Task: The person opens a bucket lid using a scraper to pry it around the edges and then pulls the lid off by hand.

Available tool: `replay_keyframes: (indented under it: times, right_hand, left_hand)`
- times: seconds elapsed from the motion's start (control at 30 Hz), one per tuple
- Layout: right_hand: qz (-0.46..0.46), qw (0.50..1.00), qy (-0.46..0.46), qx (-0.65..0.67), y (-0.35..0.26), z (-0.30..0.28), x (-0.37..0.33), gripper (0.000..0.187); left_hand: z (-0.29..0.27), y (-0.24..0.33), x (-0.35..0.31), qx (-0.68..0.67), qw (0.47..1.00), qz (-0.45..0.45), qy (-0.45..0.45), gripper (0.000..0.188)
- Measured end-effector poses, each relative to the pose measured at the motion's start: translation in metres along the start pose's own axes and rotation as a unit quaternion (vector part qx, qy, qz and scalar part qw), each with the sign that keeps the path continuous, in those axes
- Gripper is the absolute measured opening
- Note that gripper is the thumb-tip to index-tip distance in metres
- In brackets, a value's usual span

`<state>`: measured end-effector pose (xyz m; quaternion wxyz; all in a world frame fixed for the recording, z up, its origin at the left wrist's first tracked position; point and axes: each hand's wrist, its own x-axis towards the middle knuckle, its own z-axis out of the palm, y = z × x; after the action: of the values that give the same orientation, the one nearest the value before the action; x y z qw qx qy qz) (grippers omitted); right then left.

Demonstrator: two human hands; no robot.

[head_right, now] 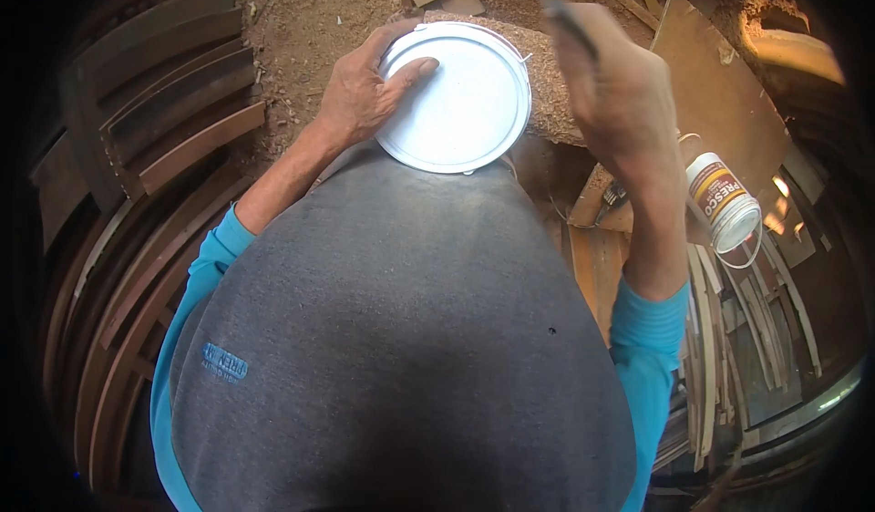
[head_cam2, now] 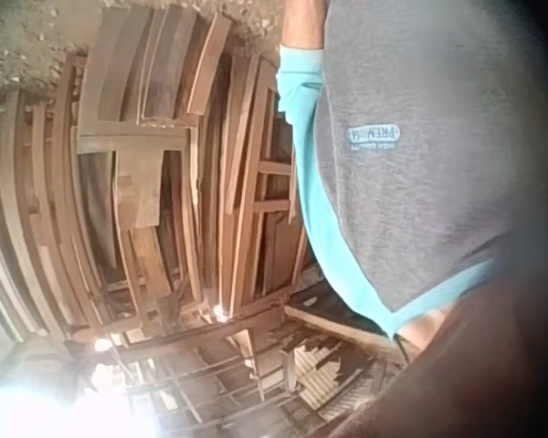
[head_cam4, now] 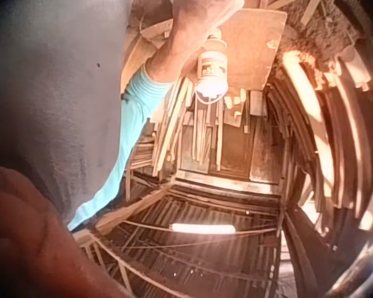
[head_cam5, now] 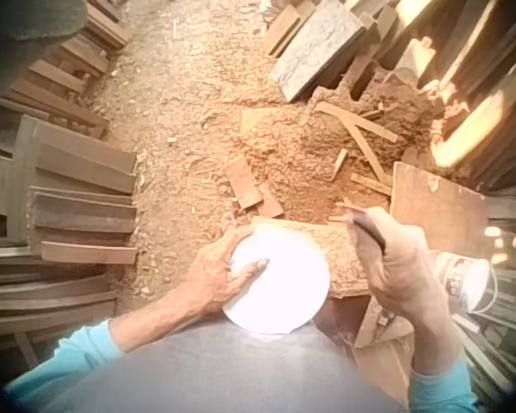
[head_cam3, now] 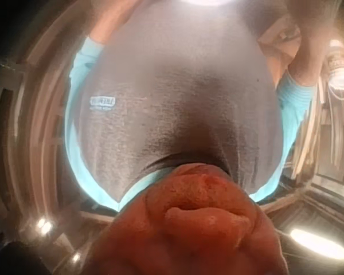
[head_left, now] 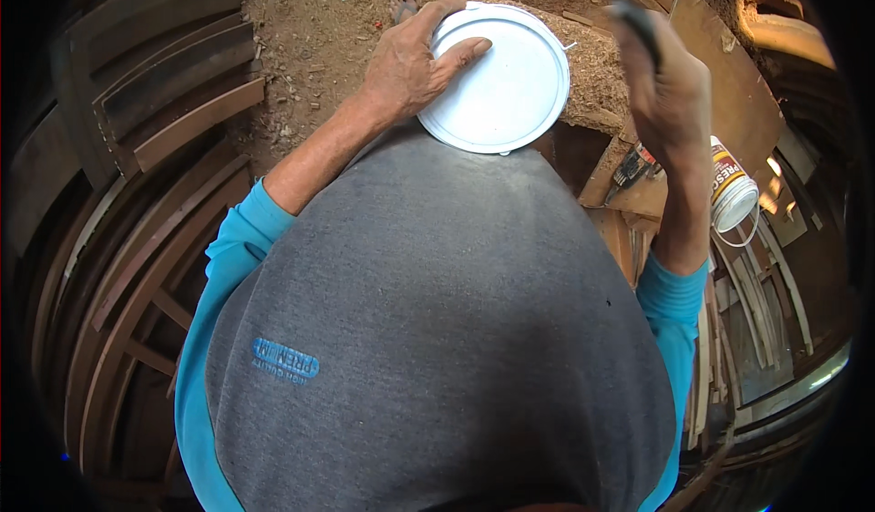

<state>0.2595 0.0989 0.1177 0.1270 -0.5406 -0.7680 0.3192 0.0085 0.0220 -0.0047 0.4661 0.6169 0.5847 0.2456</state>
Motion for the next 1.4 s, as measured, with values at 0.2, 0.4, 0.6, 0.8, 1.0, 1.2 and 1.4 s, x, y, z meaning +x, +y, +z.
replay_keyframes:
  times: [0.2, 0.4, 0.6, 0.8, 1.0, 1.2, 1.4]
  right_hand:
    - [0.311, 0.916, 0.193, 0.164, 0.012, 0.064, -0.065, 0.043]
    - [0.361, 0.842, 0.301, 0.265, -0.006, 0.116, -0.078, 0.051]
    - [0.388, 0.855, 0.274, 0.206, 0.006, 0.149, -0.083, 0.063]
    - [0.379, 0.871, 0.275, 0.149, 0.002, 0.147, -0.084, 0.056]
    - [0.291, 0.913, 0.285, 0.003, 0.003, 0.132, -0.065, 0.049]
    - [0.355, 0.891, 0.273, 0.068, 0.008, 0.14, -0.063, 0.048]
    - [0.358, 0.886, 0.284, 0.072, 0.006, 0.139, -0.063, 0.053]
  left_hand:
    - [0.002, 0.052, 0.061, 0.182, 0.959, 0.206, -0.075, 0.054]
    - [0.028, 0.059, 0.106, 0.199, 0.903, 0.254, -0.284, 0.039]
    - [0.015, 0.074, 0.121, 0.005, 0.934, -0.026, -0.356, 0.042]
    - [0.011, 0.048, 0.124, -0.212, 0.926, -0.079, -0.303, 0.037]
    - [0.013, 0.053, 0.121, -0.287, 0.914, -0.149, -0.245, 0.038]
    - [0.011, 0.058, 0.115, -0.207, 0.95, -0.082, -0.22, 0.041]
    - [0.008, 0.066, 0.116, -0.222, 0.945, -0.116, -0.21, 0.035]
